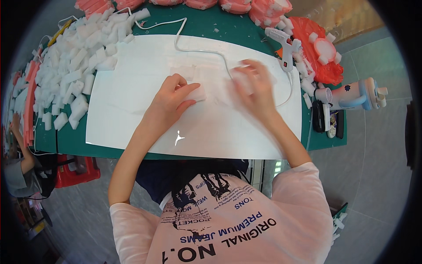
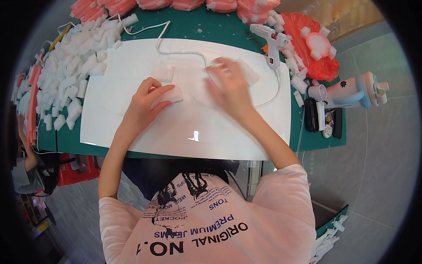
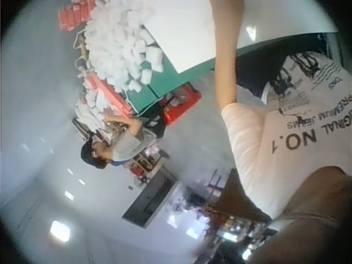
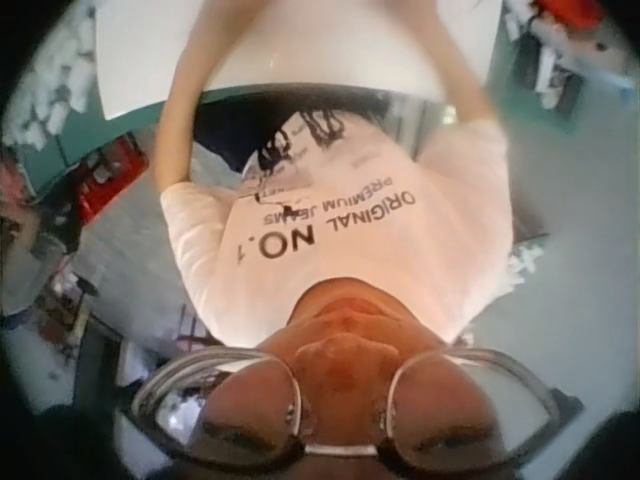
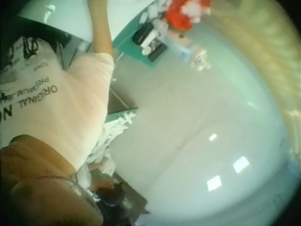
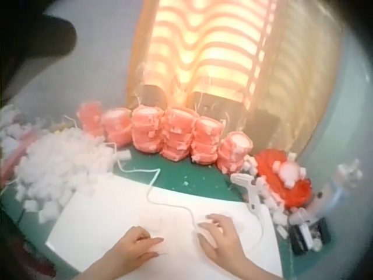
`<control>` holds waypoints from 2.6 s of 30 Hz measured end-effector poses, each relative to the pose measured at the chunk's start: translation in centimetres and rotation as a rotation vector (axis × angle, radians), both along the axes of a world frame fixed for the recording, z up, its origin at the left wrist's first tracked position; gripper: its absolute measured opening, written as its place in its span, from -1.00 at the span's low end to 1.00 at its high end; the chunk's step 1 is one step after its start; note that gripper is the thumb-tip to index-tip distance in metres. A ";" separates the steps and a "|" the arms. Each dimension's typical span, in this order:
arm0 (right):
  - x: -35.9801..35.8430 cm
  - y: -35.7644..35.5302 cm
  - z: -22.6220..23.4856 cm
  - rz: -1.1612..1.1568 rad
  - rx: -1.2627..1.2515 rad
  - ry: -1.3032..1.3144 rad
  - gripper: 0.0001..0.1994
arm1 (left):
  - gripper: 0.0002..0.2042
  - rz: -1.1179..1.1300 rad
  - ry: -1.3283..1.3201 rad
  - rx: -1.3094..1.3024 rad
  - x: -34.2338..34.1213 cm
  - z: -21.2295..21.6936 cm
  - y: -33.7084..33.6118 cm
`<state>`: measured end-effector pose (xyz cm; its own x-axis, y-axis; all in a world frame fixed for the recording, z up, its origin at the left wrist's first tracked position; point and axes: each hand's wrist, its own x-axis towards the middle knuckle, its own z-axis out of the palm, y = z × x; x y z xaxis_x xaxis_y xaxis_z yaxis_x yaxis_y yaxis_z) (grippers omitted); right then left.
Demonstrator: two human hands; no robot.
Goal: The person applies hot glue to foam pieces using a glue gun and presses and joins the foam pieces together by hand.
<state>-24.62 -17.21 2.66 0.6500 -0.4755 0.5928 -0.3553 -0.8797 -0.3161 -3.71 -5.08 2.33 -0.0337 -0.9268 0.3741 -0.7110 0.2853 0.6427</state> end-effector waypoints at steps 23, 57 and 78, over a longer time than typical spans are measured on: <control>-2.8 -4.5 1.6 -0.276 -0.152 -0.154 -0.75 | -0.68 0.152 0.351 -0.075 1.4 0.2 0.5; -4.2 -0.1 7.3 0.220 1.233 0.318 -0.71 | -0.69 0.342 -0.066 -0.108 -0.2 -2.5 2.0; -0.4 1.7 8.3 -0.062 1.212 0.434 -0.57 | -0.70 0.385 -0.075 -0.151 -0.2 -2.7 2.0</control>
<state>-25.07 -15.50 10.99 0.6373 -0.5951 -0.4895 -0.6594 -0.0925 -0.7460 -3.86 -3.06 -0.38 0.2718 -0.8120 0.5165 -0.8275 0.0767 0.5562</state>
